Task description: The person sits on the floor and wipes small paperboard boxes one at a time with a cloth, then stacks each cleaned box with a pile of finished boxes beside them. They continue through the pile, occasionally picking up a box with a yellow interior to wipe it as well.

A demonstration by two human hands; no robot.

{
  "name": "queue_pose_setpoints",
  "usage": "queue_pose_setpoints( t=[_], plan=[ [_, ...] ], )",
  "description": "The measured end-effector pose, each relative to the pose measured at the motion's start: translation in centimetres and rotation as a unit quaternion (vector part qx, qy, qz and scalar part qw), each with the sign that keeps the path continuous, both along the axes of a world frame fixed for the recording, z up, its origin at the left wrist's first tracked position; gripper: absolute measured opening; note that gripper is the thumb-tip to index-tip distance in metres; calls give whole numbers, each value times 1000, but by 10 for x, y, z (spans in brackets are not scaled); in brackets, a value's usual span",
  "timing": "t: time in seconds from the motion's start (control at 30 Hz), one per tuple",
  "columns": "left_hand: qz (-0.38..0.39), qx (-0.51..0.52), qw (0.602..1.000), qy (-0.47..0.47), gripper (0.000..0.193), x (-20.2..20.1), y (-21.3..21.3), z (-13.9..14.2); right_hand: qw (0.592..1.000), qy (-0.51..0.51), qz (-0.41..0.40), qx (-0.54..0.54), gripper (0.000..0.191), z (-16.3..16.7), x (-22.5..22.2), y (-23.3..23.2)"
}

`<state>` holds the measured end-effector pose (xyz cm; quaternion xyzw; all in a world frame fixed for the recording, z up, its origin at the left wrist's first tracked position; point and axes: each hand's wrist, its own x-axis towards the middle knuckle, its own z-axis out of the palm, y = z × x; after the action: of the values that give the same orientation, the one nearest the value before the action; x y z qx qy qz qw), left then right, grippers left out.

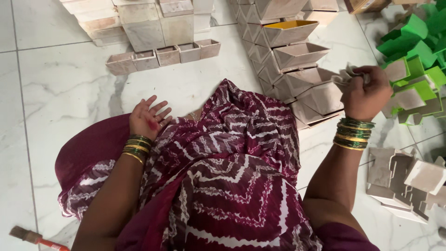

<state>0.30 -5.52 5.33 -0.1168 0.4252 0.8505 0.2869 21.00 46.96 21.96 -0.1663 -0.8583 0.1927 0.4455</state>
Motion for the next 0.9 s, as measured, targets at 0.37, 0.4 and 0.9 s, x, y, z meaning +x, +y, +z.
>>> queue_pose_setpoints(
  t=[0.37,0.4,0.9],
  plan=[
    [-26,4,999,20,64,-1,-3,-15,944,-279,-88,151,71,-75,-24,-18],
    [-30,1,999,19,64,-2,-2,-13,944,-272,-97,160,69,-76,-23,-19],
    [-37,-8,999,33,63,2,-2,-15,946,-257,-91,174,47,-66,-18,-29]
  ],
)
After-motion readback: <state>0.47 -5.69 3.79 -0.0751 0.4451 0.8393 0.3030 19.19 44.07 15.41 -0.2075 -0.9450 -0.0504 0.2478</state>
